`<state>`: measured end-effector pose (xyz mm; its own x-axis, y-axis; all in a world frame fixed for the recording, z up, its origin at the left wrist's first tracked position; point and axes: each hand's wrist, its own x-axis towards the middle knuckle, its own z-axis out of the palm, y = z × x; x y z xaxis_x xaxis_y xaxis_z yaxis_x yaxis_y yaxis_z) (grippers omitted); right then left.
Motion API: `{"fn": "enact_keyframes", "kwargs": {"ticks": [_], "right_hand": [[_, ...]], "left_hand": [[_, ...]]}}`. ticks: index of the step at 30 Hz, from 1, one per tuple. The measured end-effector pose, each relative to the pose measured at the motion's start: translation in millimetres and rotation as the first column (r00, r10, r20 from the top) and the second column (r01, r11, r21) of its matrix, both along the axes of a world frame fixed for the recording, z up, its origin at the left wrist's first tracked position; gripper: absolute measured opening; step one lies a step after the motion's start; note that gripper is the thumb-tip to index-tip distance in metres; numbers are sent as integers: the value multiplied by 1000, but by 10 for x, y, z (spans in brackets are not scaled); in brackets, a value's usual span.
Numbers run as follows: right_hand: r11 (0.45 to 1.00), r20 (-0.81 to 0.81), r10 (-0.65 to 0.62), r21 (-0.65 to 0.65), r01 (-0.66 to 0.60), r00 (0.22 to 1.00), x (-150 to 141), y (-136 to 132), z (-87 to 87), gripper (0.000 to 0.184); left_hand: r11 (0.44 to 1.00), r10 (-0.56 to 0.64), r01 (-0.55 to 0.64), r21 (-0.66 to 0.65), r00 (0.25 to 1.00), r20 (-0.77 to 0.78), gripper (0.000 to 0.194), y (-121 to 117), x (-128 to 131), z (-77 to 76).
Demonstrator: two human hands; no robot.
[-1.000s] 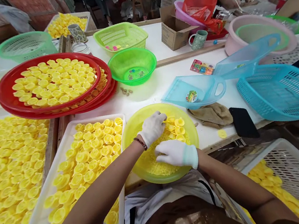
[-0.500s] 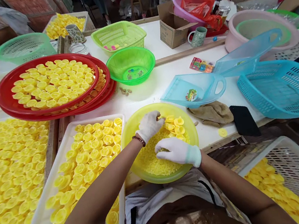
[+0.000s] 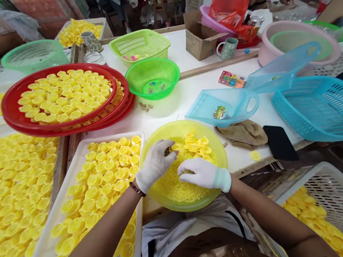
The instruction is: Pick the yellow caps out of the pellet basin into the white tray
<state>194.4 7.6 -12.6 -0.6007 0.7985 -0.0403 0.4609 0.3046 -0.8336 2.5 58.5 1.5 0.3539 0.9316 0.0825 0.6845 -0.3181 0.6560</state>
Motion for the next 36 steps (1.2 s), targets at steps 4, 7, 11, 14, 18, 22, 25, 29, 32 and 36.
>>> {"fn": "enact_keyframes", "kwargs": {"ticks": [4,7,11,14,18,22,25,29,32,36], "right_hand": [[997,-49,-34,63,37,998,34,6,98,9],[985,-73,-52,158,63,996,-15,41,208,9],[958,-36,-63,278,70,997,-159,79,281,9],[949,-39,-77,304,85,996,-207,80,260,13],[944,-65,-154,286,167,986,-93,45,232,14],[943,-52,-187,269,194,981,50,10,234,13],[952,-33,-178,246,181,983,25,-9,243,12],[967,-7,-226,121,225,974,-148,-11,257,19],[980,-24,-200,15,201,979,-207,7,255,16],[987,-33,-161,14,162,986,-116,27,238,25]], "left_hand": [[999,37,-38,20,998,58,22,-365,-176,42],[999,49,-50,20,998,29,22,-532,-193,-5],[998,56,-54,33,996,-63,19,-635,-146,-69],[995,75,-71,63,996,-56,21,-672,-127,-74],[995,69,-69,76,998,0,24,-708,-166,-65],[988,45,-46,148,999,9,25,-724,-212,-40],[983,31,-27,184,999,-17,25,-724,-207,-5],[977,-6,27,210,995,-98,21,-754,-156,28],[976,24,8,219,990,-141,22,-791,-140,41],[978,95,-72,193,989,-113,22,-807,-186,62]]}}
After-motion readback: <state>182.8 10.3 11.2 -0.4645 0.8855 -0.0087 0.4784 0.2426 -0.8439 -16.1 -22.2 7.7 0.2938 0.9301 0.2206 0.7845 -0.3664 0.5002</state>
